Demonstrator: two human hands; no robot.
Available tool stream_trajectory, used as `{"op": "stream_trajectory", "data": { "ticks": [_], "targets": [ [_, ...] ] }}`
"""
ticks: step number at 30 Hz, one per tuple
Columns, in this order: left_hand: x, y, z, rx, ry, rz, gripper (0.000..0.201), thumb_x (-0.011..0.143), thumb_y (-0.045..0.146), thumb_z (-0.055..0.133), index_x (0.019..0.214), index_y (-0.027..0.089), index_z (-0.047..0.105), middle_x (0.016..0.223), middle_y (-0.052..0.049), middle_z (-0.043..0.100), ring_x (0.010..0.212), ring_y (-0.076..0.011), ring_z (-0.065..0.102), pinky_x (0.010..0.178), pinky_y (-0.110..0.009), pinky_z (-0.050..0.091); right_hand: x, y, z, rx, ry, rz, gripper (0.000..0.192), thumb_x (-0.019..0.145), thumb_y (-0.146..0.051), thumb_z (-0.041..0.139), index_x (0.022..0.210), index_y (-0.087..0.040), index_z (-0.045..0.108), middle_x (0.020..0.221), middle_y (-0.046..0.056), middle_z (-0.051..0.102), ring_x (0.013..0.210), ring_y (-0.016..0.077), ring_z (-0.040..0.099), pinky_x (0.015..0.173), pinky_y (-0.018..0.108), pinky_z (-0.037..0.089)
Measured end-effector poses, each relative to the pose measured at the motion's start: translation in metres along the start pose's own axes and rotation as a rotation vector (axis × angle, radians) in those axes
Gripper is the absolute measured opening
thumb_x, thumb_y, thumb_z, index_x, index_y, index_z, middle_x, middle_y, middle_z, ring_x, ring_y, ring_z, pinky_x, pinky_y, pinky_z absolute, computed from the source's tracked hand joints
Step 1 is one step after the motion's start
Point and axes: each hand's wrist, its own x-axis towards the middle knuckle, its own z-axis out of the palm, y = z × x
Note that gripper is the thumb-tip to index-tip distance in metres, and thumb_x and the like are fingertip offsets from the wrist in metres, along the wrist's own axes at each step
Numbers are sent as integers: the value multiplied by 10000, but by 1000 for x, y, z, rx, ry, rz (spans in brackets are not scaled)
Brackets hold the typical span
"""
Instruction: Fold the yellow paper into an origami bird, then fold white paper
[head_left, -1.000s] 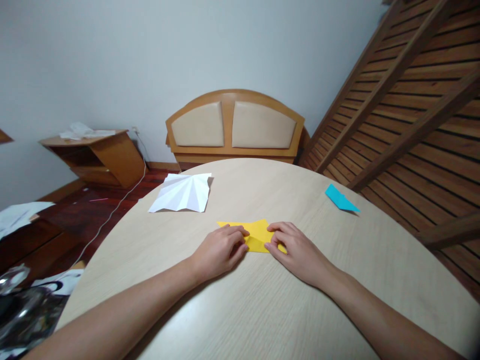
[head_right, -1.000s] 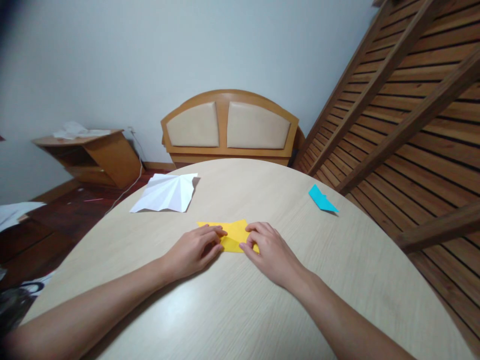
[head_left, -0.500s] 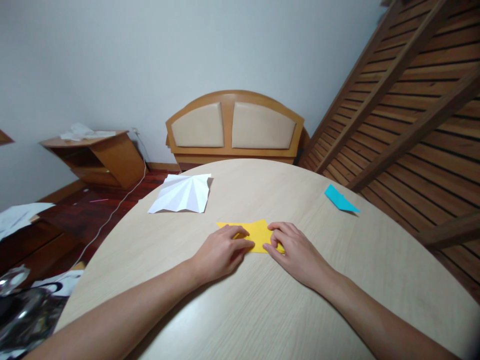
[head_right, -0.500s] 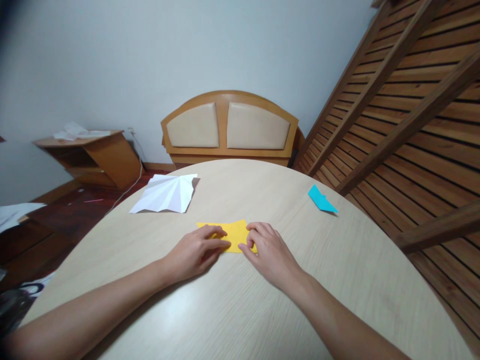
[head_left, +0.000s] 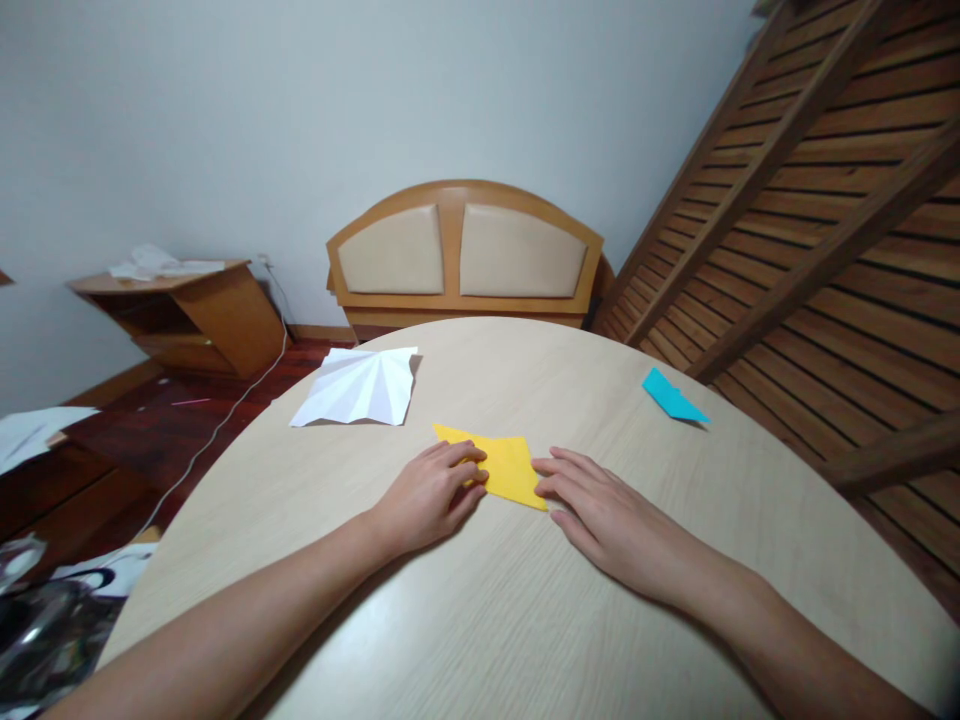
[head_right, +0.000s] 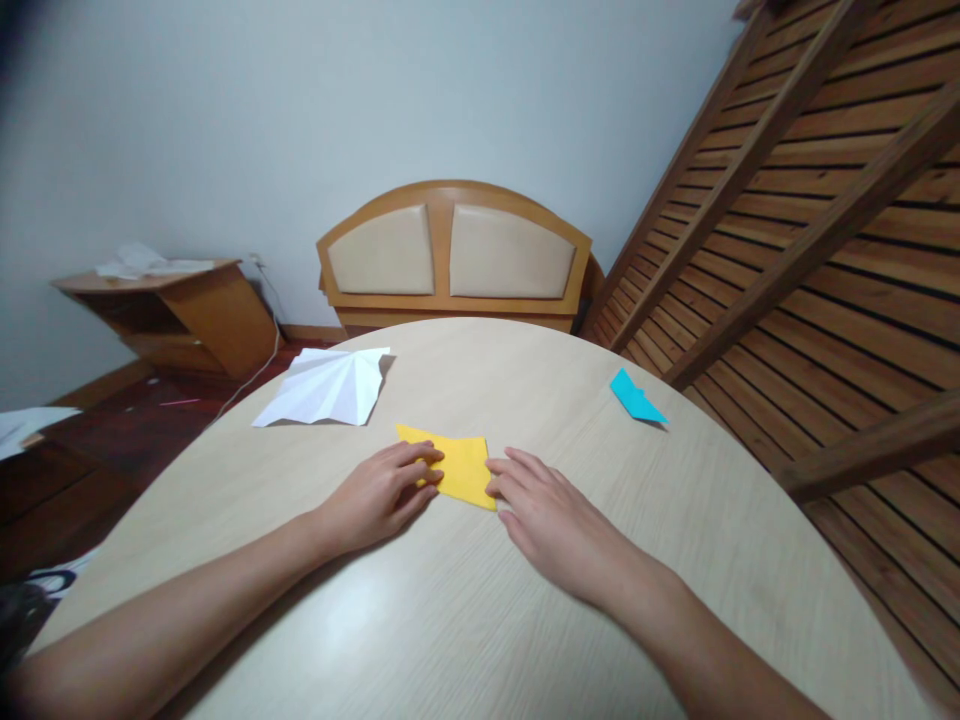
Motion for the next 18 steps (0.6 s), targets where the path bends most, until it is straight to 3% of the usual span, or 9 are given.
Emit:
{"op": "stream_trajectory", "data": {
  "ticks": [5,9,13,18],
  "targets": [
    [2,-4,0,-53,-7,4,149,955,318,598,902,186,644,1251,-95,686,1235,-282,591,1053,-466,491,1,-8,-6,93,-51,-128,446,900,-85,530,1304,-256,613,1317,56,664,1314,246,524,1132,448,410],
    [4,1,0,-40,9,-18,125,947,284,599,899,186,659,1264,-95,686,1239,-277,591,1067,-466,483,2,-10,-3,129,-73,-204,452,892,-50,516,1276,-240,658,1295,60,681,1226,213,589,1105,406,428],
    [5,12,-1,26,36,-60,115,929,228,582,930,179,685,1199,-107,690,1123,-267,619,966,-448,538,3,-7,-2,127,-82,-249,467,868,-3,491,1219,-232,698,1256,59,704,1171,203,630,1056,381,461],
    [6,25,-3,113,5,-89,143,927,266,586,924,162,684,1101,-107,714,1047,-280,621,896,-444,560,7,-12,-9,81,-62,-313,319,905,-71,537,1051,-262,748,1120,43,754,1051,211,689,955,371,512]
  ]
}}
